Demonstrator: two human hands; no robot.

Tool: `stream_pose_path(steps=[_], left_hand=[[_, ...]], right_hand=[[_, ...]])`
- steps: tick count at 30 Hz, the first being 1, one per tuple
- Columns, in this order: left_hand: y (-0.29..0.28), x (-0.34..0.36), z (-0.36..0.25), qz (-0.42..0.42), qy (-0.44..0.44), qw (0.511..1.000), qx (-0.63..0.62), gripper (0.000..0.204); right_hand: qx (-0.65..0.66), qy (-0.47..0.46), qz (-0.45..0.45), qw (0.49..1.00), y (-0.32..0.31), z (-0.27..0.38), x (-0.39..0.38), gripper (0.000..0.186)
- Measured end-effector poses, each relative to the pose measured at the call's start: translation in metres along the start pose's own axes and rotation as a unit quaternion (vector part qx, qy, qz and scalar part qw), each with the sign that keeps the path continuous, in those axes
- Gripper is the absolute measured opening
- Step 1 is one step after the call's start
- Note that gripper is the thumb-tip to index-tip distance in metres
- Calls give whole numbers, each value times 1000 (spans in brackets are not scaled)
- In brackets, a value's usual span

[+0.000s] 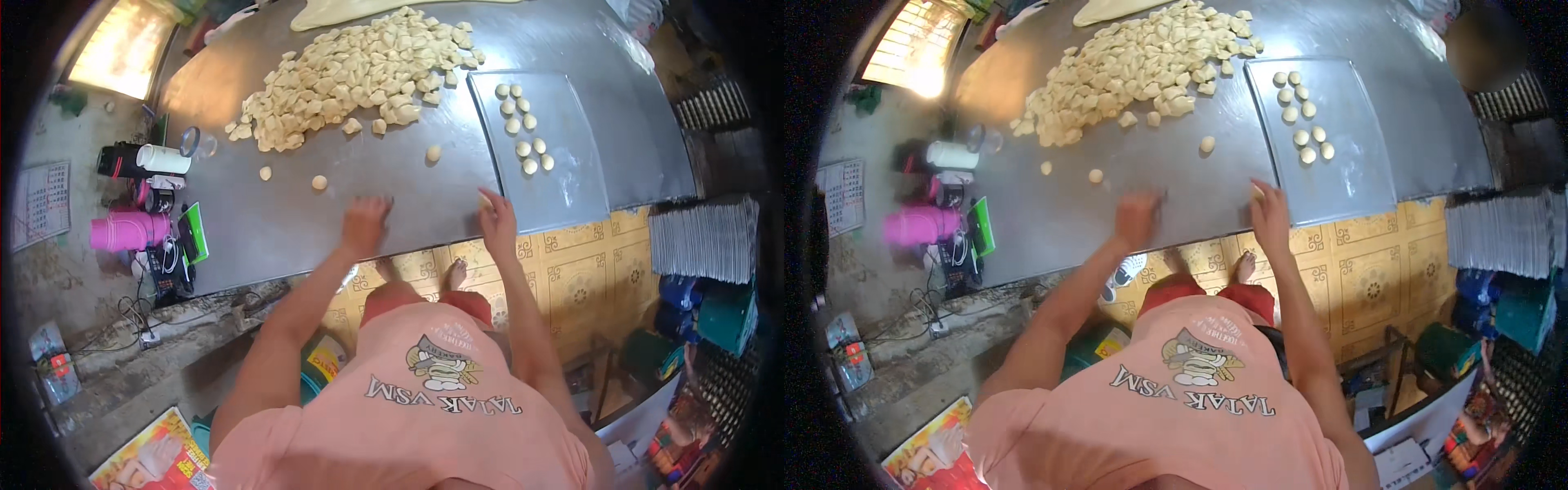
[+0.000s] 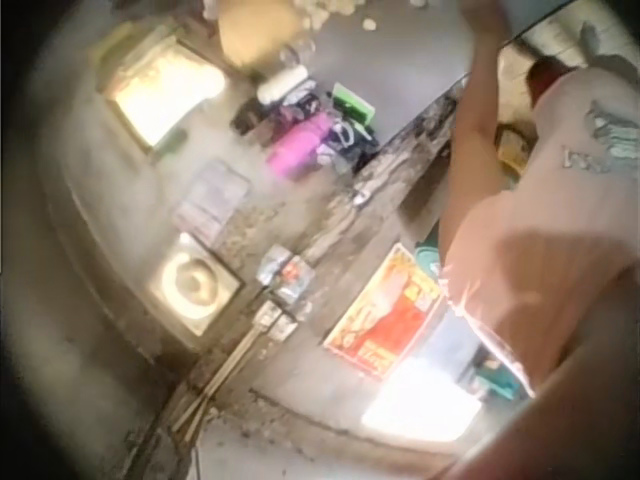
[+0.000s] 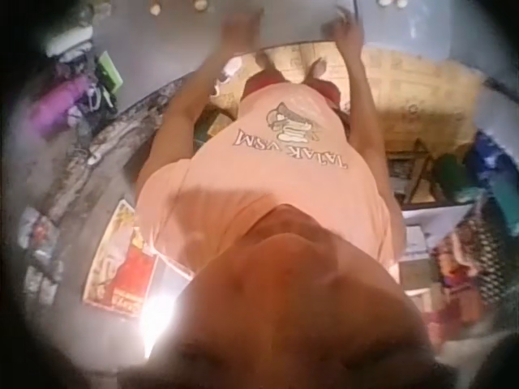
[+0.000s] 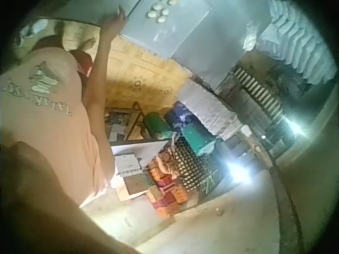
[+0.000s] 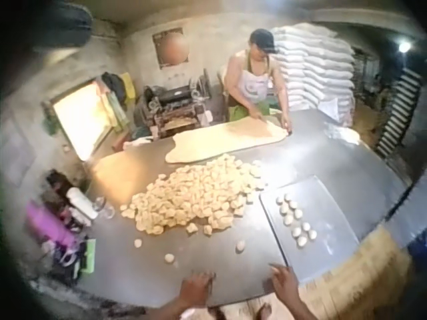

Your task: Shaping small pieces of dough into uniform balls and arranging them on a baking tray.

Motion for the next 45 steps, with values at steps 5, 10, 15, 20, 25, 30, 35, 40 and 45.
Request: stream_pose_path(steps=[5, 10, 15, 20, 25, 30, 35, 40, 45], left_hand=[[6, 55, 19, -88, -78, 993, -10, 13], [3, -25, -50, -45, 24, 999, 13, 28], [19, 61, 9, 10, -41, 999, -2, 32], [28, 104, -1, 58, -55, 997, 17, 32], [7, 84, -57, -96, 45, 994, -10, 17], [57, 213, -44, 60, -4, 998, 16, 21], [50, 141, -123, 9, 101, 995, -25, 24], [54, 132, -96, 5, 126, 992, 15, 34], [79, 228, -70, 103, -14, 994, 37, 20]], right_hand=[[47, -31, 46, 997, 61, 0, 90, 30], [-49, -74, 108, 990, 119, -1, 135, 38], [-46, -98, 114, 988, 116, 3, 142, 38], [85, -59, 8, 995, 12, 13, 96, 36], [149, 62, -121, 979, -86, -4, -8, 37], [167, 131, -169, 962, -103, -18, -59, 38], [204, 140, -182, 952, -114, -13, -81, 38], [168, 136, -212, 953, -141, -6, -99, 37], [163, 132, -192, 959, -148, 3, -100, 37]])
Point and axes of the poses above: each hand's wrist, its own x-axis towards the middle knuckle, its own y-axis out of the palm, z = x × y, the point moved 7 cm from there along x, towards the middle knuckle, and after that the axes turned 14 degrees about x, right-handed, at the moved point
